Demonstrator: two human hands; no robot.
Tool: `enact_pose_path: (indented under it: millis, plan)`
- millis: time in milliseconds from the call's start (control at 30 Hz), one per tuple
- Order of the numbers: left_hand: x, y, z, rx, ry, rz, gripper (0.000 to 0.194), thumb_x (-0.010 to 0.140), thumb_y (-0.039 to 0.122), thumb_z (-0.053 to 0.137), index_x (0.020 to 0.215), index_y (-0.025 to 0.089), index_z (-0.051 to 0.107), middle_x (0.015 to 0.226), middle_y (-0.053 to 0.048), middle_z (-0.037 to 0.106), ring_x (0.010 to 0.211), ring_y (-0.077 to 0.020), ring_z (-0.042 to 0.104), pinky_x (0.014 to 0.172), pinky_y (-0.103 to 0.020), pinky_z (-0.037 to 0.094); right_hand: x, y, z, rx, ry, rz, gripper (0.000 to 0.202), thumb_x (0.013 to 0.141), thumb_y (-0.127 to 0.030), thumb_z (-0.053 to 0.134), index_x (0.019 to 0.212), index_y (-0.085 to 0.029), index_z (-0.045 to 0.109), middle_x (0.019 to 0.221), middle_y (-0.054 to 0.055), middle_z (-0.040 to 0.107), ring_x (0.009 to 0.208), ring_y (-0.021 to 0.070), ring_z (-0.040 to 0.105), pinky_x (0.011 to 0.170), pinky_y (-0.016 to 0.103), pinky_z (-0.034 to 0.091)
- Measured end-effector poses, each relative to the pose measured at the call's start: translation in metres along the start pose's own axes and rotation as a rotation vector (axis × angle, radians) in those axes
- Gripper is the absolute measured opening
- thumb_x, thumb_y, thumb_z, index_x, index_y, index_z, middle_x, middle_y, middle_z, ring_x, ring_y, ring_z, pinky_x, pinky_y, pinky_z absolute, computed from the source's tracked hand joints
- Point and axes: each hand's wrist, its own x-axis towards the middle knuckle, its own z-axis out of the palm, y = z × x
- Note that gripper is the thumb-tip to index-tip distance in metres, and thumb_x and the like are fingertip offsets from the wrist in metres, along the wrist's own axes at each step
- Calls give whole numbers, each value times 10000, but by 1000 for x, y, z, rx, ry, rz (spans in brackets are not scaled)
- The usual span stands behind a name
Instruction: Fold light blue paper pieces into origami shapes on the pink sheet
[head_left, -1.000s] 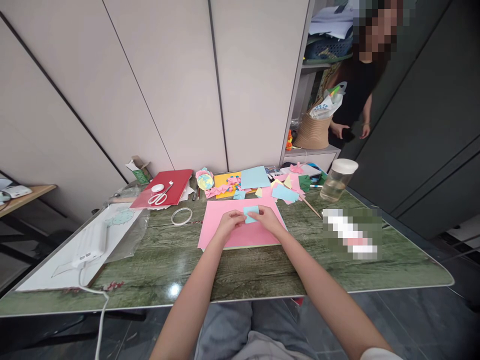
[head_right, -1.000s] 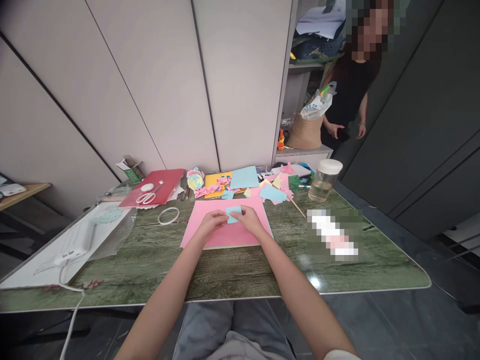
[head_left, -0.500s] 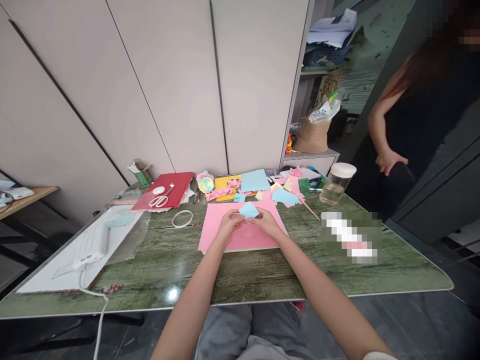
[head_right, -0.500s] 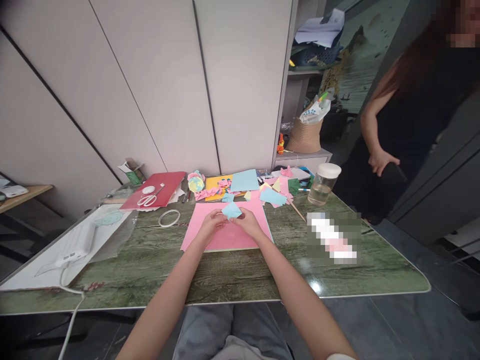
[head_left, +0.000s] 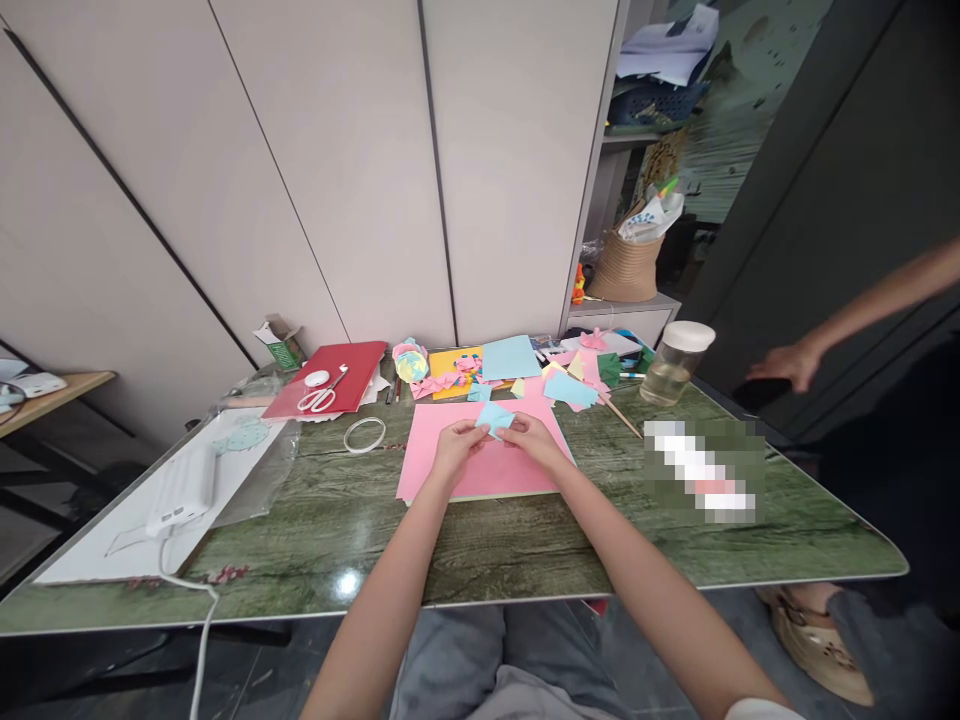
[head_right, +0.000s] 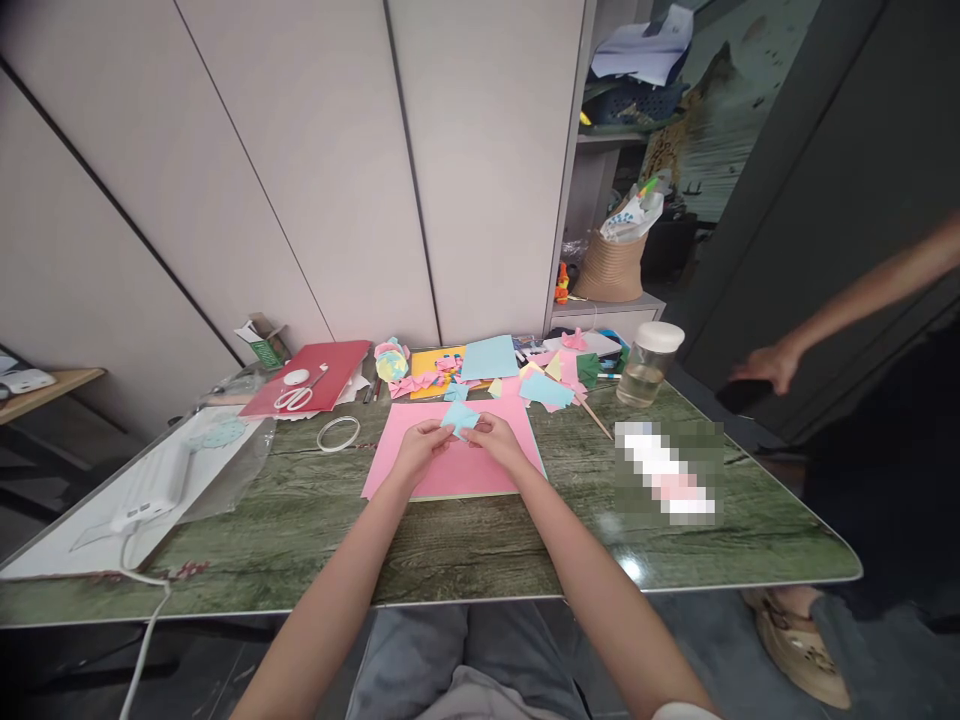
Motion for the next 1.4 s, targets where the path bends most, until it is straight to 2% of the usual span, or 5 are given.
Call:
enact_pose_path:
  millis: [167,533,733,1000,1400]
  plan:
    - [-1,2,0,53,-29,40,325,535,271,696,824,152,607,740,-44,627,635,-126,580,575,-222,394,-1,-3,-1,-14,-11,-51,272,612,-334,624,813,-168,547,670,-8,550,595,97,487,566,232,398]
    - [-5,5,4,222,-13,192,259,535,208,641,784,160,591,760,-32,623,651,-120,539,576,-220,375,-3,-4,1,-56,-38,-88,251,605,-303,624,800,-170,538,659,-2,564,629,127,525,605,274,428]
    - [-6,4,1,171,-78,93,271,564,237,626,824,165,604,769,-32,611,649,-115,536,557,-208,359,-3,-5,1,-69,-94,-93,264,591,-290,634,814,-170,558,708,4,595,628,128,536,610,275,427]
    - [-3,5,-2,170,-43,54,352,564,346,664,861,158,633,834,-61,629,721,-141,542,601,-224,374,-2,-5,-1,-45,-78,-41,314,656,-371,578,895,-167,576,730,22,602,601,129,560,626,295,444]
    - [-5,4,1,85,-55,83,356,577,338,665,877,154,613,861,-65,619,732,-129,545,610,-214,389,-4,-7,-3,-206,-102,-81,223,640,-377,590,636,-155,569,609,4,571,582,122,516,595,258,399]
